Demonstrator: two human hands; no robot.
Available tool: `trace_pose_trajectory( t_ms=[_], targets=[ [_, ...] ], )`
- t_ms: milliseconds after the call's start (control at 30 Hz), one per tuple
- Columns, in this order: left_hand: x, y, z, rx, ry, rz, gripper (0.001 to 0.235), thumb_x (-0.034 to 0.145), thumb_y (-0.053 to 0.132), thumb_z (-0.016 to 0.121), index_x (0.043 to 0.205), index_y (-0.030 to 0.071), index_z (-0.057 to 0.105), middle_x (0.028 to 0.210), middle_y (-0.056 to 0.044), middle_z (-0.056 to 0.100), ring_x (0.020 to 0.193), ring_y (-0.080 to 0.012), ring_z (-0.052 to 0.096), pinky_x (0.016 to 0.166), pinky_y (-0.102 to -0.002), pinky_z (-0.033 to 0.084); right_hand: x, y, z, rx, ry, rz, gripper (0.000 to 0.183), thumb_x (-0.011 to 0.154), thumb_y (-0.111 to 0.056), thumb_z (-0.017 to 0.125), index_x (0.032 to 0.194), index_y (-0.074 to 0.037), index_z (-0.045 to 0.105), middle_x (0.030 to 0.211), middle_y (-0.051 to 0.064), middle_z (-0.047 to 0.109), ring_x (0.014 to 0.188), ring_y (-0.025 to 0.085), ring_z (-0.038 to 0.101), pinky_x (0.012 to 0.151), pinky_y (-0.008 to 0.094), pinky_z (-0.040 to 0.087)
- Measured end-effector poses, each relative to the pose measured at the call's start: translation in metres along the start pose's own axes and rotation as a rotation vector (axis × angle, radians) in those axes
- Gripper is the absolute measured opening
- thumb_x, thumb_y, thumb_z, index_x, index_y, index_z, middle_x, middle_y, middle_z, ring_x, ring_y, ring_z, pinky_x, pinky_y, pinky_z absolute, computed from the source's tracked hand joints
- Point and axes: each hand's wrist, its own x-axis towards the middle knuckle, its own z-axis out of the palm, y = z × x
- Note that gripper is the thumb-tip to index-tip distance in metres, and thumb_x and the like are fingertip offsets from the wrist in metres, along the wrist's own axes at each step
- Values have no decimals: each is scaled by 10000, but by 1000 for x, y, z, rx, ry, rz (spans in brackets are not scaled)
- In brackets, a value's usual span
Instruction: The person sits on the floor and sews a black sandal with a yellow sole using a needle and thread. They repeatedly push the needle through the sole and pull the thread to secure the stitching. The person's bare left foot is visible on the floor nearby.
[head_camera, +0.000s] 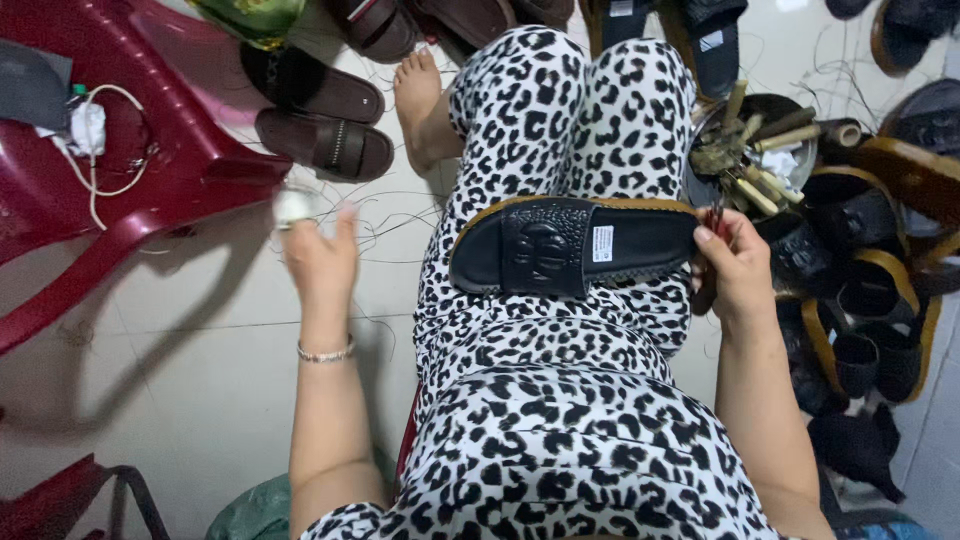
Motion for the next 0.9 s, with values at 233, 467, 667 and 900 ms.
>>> trace_pose_trajectory(
  t_ms=[233,467,667,900],
  targets=[
    [-53,51,50,-294,-829,-314,499,790,422,882,961,-16,716,837,-235,735,858,-355,718,762,-468,561,65,50,-35,295,224,357,253,1056,-250,585,1281,-142,629,956,64,747,598,142,660,430,225,468],
    [-31,88,26,-469,-458,284,771,908,7,733,1547,-66,308,1395,-351,519,1201,-466,567,883,-443,563,135,215,-105,-13,446,550,270,981,-173,549,1238,-101,592,818,48,773,561,144,740,403,300,559],
    [-21,86,40,-133,-850,172,425,901,286,764,1275,92,718,1000,-251,717,976,-470,684,784,-541,545,173,214,-103,-263,606,387,223,859,-163,664,1055,-213,758,737,56,744,537,165,730,354,324,567],
    [-25,36,56,-228,-862,45,325,832,298,850,774,5,722,596,-183,654,588,-278,637,545,-375,467,193,169,-127,-749,396,297,456,970,-440,737,1367,-232,657,1194,106,726,1114,266,695,970,404,556]
  ],
)
